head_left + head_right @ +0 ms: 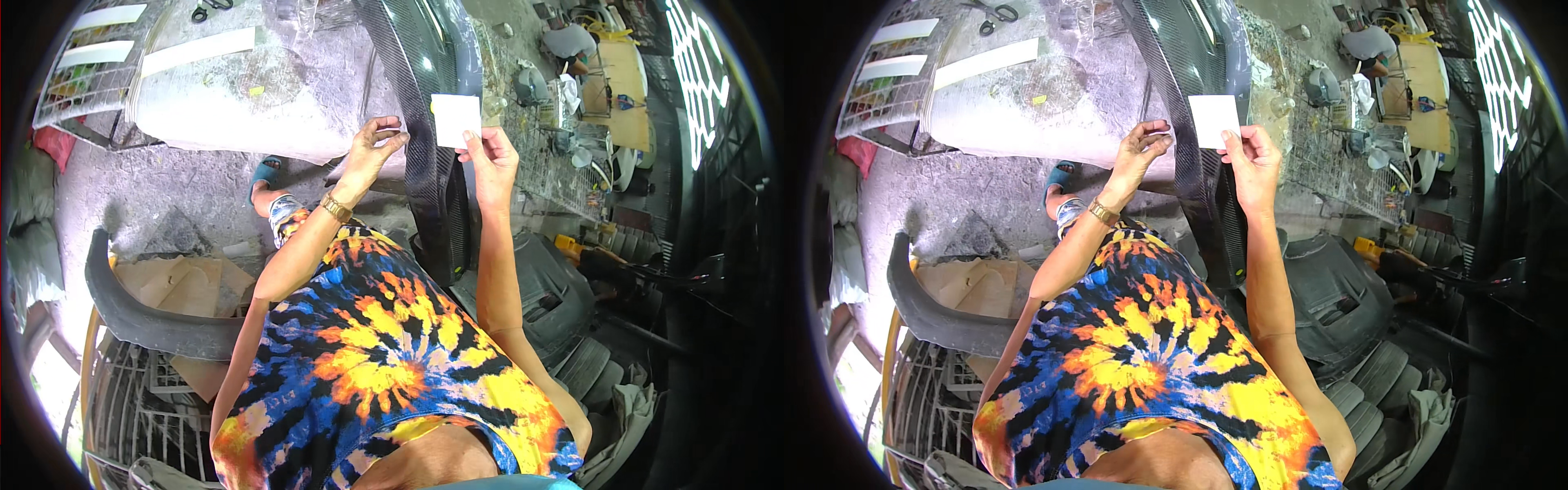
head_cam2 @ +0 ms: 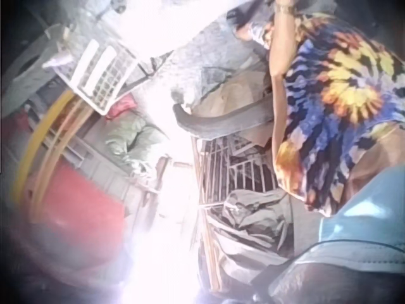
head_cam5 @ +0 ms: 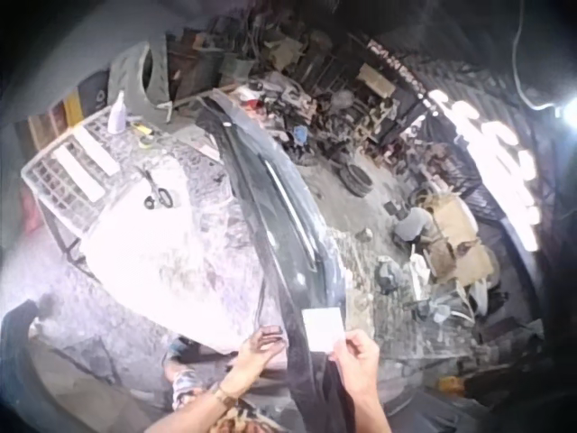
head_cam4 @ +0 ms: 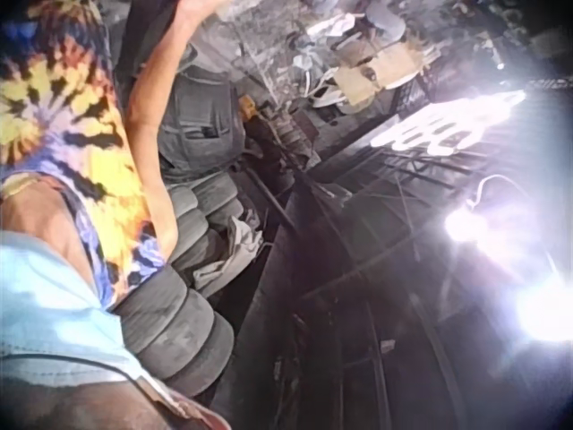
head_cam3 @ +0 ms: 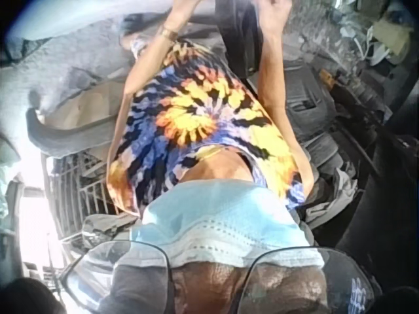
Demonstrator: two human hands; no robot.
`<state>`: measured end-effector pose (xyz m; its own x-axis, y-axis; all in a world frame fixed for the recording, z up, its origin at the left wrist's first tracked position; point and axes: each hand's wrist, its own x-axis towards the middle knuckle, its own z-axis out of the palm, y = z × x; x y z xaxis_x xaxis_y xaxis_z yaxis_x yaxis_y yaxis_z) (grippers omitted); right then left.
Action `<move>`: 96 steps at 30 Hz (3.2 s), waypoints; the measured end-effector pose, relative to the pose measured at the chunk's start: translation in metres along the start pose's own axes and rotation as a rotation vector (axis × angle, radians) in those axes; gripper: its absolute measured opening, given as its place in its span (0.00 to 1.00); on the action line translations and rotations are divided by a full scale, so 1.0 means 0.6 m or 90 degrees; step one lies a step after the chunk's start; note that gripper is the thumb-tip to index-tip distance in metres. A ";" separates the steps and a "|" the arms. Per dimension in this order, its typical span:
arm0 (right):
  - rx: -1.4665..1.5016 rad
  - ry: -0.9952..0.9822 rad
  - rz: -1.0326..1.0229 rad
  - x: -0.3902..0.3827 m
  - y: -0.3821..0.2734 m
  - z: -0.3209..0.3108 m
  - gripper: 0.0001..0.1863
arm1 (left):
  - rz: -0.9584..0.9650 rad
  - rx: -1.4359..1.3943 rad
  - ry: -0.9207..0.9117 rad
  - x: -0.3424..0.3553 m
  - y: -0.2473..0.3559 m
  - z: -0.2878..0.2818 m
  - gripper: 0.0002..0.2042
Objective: Applying and trimming white adhesive tape markers onto a carbon fiber car component using scissors.
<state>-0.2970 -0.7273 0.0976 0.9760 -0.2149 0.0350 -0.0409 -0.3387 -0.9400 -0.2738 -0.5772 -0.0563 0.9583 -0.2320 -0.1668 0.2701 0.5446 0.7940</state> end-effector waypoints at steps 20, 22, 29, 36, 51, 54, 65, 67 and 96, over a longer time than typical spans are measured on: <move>-0.010 0.022 -0.068 0.014 0.030 0.022 0.06 | -0.015 -0.130 -0.074 0.032 0.004 0.008 0.29; -0.011 0.020 -0.069 0.012 0.032 0.025 0.06 | -0.011 -0.125 -0.069 0.034 0.002 0.007 0.30; -0.012 0.023 -0.069 0.007 0.043 0.032 0.05 | 0.009 -0.141 -0.063 0.034 0.002 0.004 0.33; -0.037 0.023 -0.091 0.004 0.050 0.033 0.05 | 0.015 -0.114 -0.060 0.037 -0.007 0.005 0.31; -0.077 0.014 -0.095 0.020 0.029 0.037 0.04 | 0.017 -0.157 -0.063 0.052 -0.008 0.006 0.35; -0.084 0.009 -0.105 0.022 0.032 0.040 0.04 | 0.011 -0.160 -0.059 0.052 -0.001 0.007 0.35; -0.131 0.010 -0.119 0.015 0.042 0.043 0.05 | 0.009 -0.160 -0.053 0.052 0.000 0.007 0.37; -0.133 0.015 -0.122 0.014 0.042 0.046 0.05 | 0.016 -0.142 -0.042 0.053 0.002 0.008 0.39; -0.215 0.059 -0.145 0.005 0.040 0.058 0.05 | 0.041 -0.092 -0.033 0.056 0.000 0.009 0.35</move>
<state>-0.2874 -0.7044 0.0632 0.9456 -0.1755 0.2739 0.0911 -0.6654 -0.7409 -0.2424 -0.5894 -0.0585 0.9689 -0.2327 -0.0847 0.2227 0.6692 0.7089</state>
